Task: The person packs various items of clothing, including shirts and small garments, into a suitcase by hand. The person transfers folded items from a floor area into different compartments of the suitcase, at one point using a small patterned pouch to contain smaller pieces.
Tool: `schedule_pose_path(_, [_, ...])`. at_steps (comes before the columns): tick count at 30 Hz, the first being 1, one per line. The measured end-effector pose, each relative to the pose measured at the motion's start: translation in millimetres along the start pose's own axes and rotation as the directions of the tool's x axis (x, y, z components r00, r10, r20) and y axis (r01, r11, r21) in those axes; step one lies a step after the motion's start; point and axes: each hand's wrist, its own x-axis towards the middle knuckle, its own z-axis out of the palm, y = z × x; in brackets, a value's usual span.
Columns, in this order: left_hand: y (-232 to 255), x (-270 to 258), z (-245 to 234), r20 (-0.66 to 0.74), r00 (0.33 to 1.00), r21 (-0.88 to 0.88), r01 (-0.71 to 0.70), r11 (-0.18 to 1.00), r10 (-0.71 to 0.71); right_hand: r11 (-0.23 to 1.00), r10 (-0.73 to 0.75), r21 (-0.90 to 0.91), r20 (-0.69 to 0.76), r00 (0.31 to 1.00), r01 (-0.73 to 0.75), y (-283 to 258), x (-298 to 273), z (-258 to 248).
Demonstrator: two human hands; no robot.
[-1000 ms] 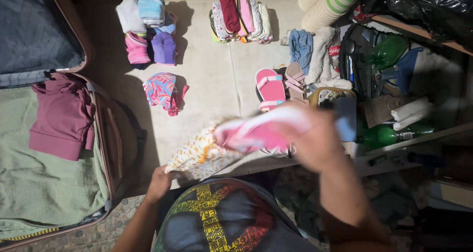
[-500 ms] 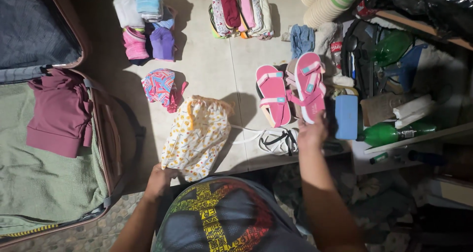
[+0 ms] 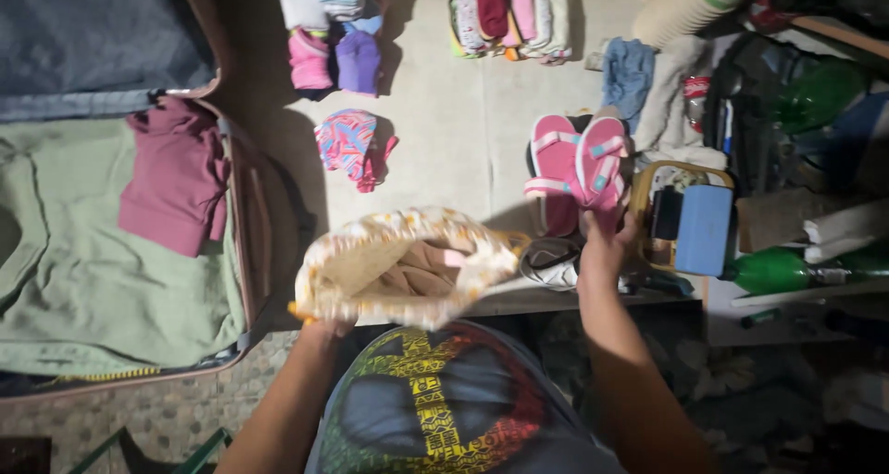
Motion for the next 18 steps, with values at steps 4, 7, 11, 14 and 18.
schedule_pose_path(4, [80.2,-29.5,136.4,0.241,0.967,-0.039,0.099,0.994,-0.087,0.947,-0.294,0.21,0.27,0.917,0.241,-135.0,-82.7,28.8])
schedule_pose_path(7, [117.1,-48.3,204.9,0.193,0.947,0.146,0.231,0.962,-0.256,0.908,-0.419,0.154,0.382,0.823,0.39,-214.9,-121.4,27.6])
schedule_pose_path(11, [102.1,-36.2,192.2,0.196,0.9,-0.132,0.418,0.899,-0.39,0.662,-0.534,0.383,0.844,0.047,0.644,-281.6,-146.5,45.6])
schedule_pose_path(14, [71.4,-14.1,142.5,0.023,0.947,-0.048,0.32,0.946,-0.319,0.575,-0.183,0.186,0.978,-0.096,0.797,-267.4,-156.4,77.2])
schedule_pose_path(18, [55.5,-4.2,123.9,0.031,0.992,0.062,0.123,0.99,-0.125,0.619,-0.05,0.081,0.997,-0.064,0.781,-204.4,-139.1,119.3])
